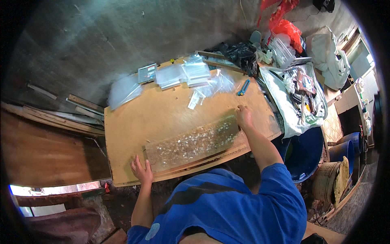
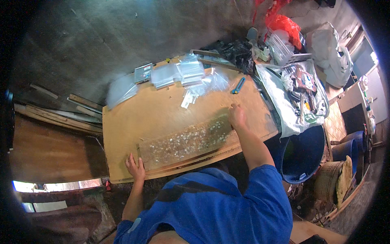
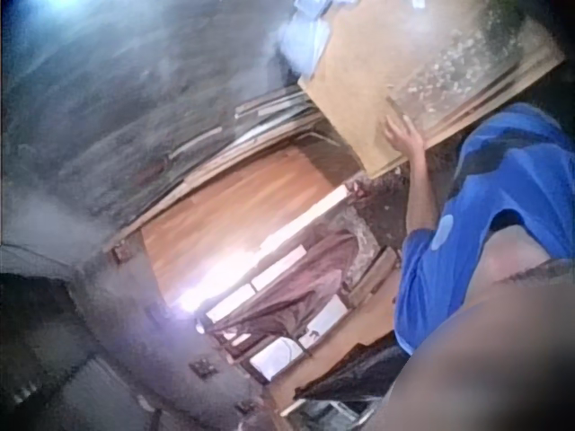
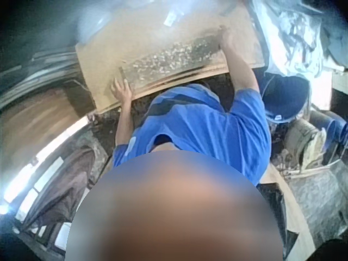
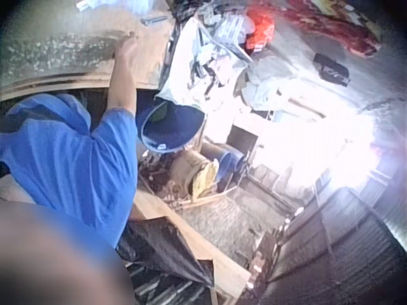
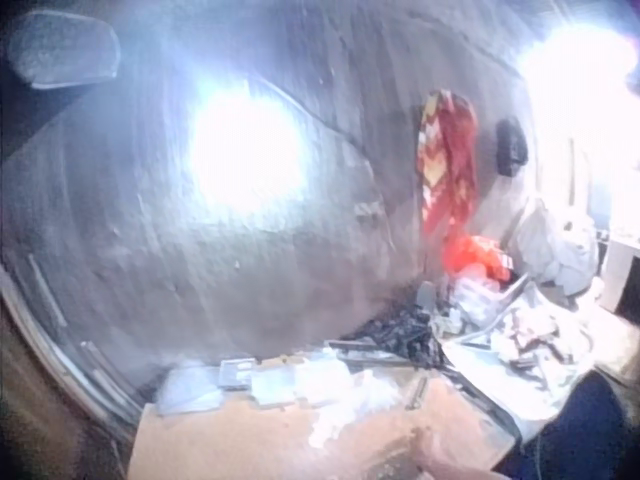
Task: The person picks up a rectangular wooden frame and places it on a cluttered workbench. They handle a small box, remove a black rubber ring, and place it on the table. They then place a clear plastic sheet over the frame and press it down.
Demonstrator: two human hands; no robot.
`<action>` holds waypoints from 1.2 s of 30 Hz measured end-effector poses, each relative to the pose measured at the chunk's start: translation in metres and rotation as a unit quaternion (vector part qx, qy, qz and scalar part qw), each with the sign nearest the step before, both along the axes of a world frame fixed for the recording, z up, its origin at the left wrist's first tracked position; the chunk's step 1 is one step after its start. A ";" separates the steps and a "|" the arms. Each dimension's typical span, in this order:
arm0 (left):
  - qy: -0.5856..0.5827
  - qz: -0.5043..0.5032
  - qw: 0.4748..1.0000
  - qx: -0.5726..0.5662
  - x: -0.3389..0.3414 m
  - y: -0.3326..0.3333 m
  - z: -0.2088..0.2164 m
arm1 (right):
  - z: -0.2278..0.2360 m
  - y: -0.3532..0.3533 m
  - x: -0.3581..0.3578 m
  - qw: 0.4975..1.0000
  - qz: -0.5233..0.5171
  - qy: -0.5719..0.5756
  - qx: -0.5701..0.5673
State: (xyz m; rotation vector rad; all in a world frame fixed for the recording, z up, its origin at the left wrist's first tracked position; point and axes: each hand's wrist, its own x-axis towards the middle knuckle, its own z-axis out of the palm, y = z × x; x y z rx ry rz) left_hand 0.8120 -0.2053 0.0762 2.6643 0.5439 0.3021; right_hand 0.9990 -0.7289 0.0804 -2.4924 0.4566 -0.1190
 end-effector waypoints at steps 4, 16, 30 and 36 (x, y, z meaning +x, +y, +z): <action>-0.025 0.030 0.999 -0.003 0.004 0.001 -0.010 | -0.016 -0.005 0.016 0.998 0.012 0.021 -0.059; -0.044 0.082 0.996 -0.014 0.008 -0.009 -0.004 | -0.022 -0.014 0.025 0.999 -0.005 0.047 -0.011; -0.075 0.066 0.995 -0.004 0.012 -0.009 -0.008 | 0.105 0.049 -0.098 0.690 -0.042 0.064 0.720; -0.077 0.058 0.995 -0.012 0.012 -0.006 -0.008 | 0.161 0.087 -0.128 0.560 0.085 0.124 0.815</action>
